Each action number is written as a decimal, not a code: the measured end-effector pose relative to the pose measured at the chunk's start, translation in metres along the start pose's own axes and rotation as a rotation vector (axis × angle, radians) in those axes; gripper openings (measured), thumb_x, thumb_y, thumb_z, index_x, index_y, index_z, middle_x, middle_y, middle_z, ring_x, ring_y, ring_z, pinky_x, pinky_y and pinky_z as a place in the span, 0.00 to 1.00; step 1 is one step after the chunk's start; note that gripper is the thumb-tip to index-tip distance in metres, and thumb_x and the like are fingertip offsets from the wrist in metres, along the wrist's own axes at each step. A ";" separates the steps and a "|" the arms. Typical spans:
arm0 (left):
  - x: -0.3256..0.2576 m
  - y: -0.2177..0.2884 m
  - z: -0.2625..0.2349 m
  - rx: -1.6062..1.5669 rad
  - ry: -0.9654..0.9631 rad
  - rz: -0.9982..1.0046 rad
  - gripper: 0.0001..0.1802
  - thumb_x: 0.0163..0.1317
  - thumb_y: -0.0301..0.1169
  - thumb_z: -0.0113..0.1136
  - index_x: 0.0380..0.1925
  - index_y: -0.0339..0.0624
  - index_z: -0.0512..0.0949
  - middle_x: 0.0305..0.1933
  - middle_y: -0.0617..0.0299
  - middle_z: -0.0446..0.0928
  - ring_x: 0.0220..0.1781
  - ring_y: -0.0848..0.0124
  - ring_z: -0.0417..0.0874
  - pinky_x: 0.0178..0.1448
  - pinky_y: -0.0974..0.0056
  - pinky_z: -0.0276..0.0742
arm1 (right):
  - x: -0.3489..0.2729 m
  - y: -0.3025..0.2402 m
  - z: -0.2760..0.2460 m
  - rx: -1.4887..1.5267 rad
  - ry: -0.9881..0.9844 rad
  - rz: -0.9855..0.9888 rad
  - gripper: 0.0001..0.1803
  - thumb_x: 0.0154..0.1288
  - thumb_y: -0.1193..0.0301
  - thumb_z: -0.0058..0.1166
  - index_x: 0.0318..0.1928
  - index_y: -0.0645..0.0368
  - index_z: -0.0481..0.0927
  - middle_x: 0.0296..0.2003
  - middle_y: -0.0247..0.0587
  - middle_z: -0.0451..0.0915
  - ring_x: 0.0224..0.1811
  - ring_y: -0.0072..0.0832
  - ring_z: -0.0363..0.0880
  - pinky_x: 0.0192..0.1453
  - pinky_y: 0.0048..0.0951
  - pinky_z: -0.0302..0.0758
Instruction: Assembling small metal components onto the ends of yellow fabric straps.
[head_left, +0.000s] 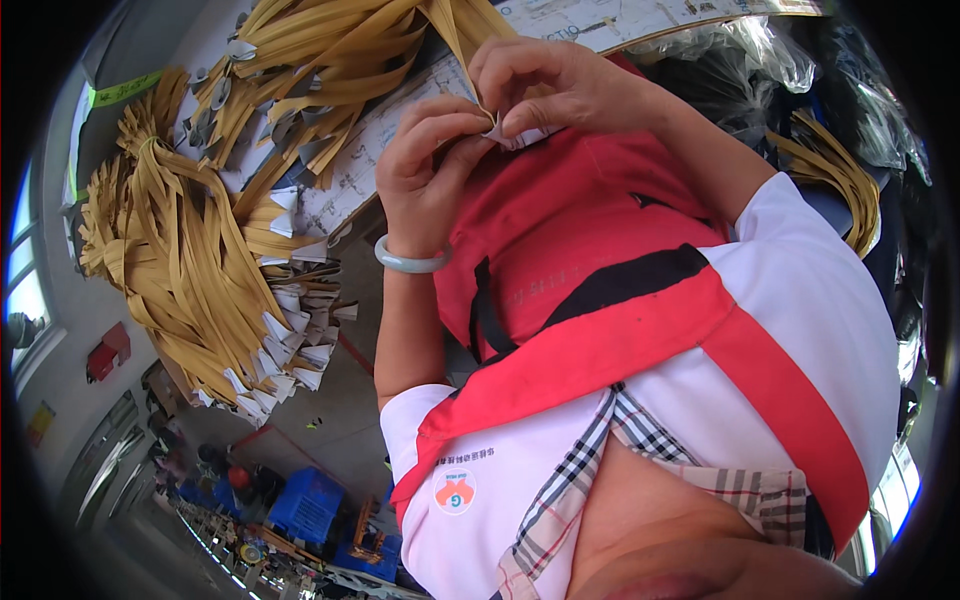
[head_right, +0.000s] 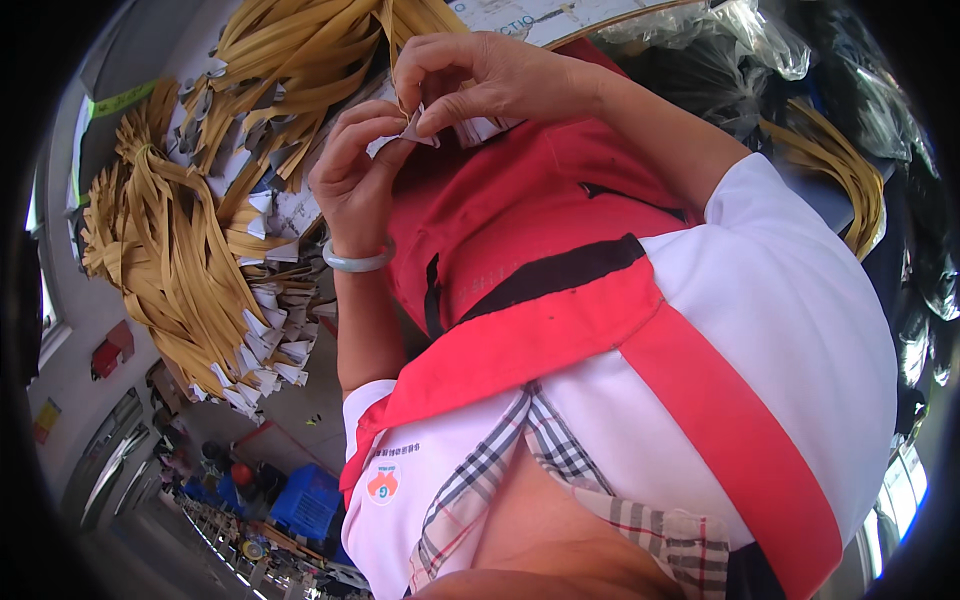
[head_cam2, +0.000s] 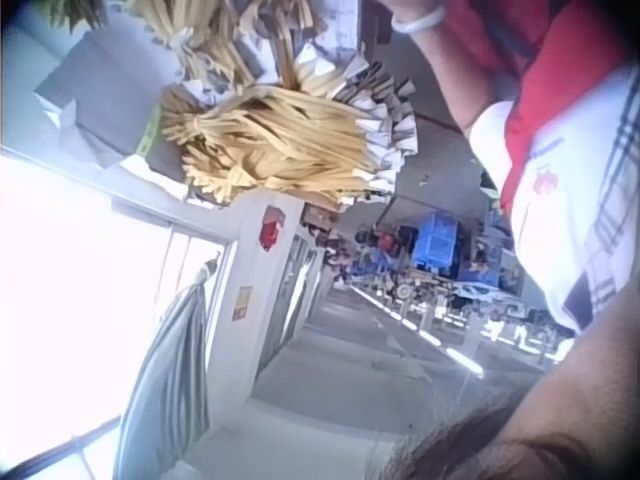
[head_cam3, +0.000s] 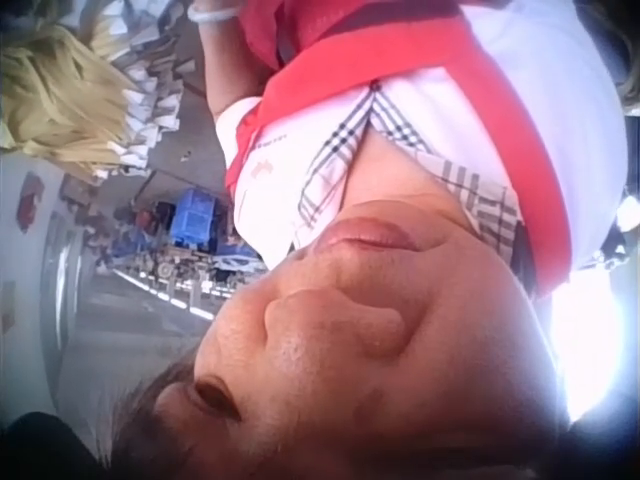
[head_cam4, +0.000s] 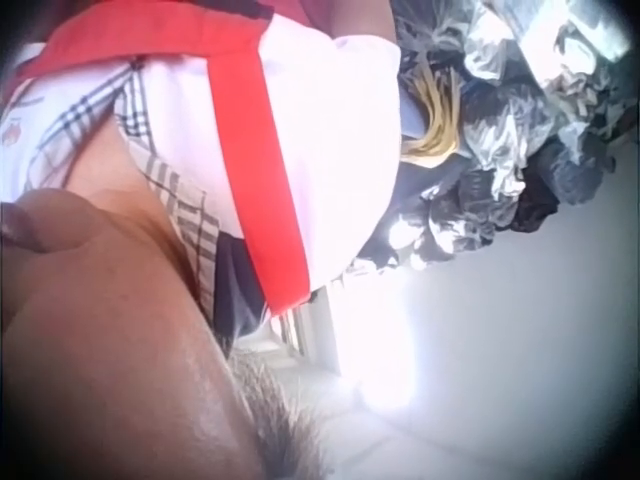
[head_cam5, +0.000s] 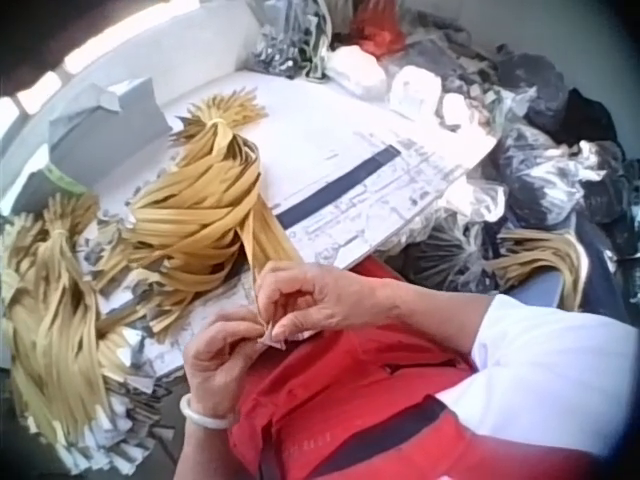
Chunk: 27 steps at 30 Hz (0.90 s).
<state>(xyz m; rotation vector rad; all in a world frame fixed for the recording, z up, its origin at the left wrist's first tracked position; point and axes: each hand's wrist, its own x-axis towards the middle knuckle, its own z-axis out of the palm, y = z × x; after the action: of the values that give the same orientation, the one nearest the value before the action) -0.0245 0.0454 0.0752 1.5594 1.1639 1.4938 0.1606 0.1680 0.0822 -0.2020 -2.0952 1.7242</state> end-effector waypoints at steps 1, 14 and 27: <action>0.001 0.001 -0.002 -0.002 -0.001 -0.001 0.09 0.54 0.11 0.63 0.35 0.32 0.80 0.42 0.58 0.79 0.46 0.71 0.79 0.51 0.67 0.76 | 0.002 -0.002 -0.002 -0.075 -0.020 -0.052 0.10 0.65 0.70 0.63 0.43 0.59 0.79 0.45 0.34 0.71 0.45 0.21 0.73 0.50 0.22 0.71; 0.006 -0.026 0.019 0.096 0.390 0.001 0.04 0.63 0.19 0.63 0.35 0.35 0.76 0.32 0.65 0.78 0.34 0.81 0.78 0.38 0.75 0.75 | 0.030 0.006 0.010 -0.507 0.267 -0.112 0.05 0.57 0.80 0.58 0.32 0.62 0.74 0.29 0.36 0.70 0.32 0.29 0.72 0.36 0.25 0.68; -0.001 -0.026 -0.012 -0.002 0.155 -0.181 0.02 0.61 0.18 0.63 0.31 0.33 0.78 0.36 0.60 0.76 0.33 0.74 0.79 0.32 0.72 0.76 | 0.013 0.015 0.018 0.289 0.277 0.300 0.12 0.73 0.65 0.55 0.43 0.63 0.81 0.33 0.30 0.79 0.34 0.15 0.76 0.42 0.18 0.75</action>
<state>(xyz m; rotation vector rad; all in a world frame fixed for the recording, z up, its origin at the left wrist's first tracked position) -0.0400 0.0533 0.0522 1.3169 1.3534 1.5138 0.1391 0.1601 0.0678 -0.6554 -1.6599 2.0127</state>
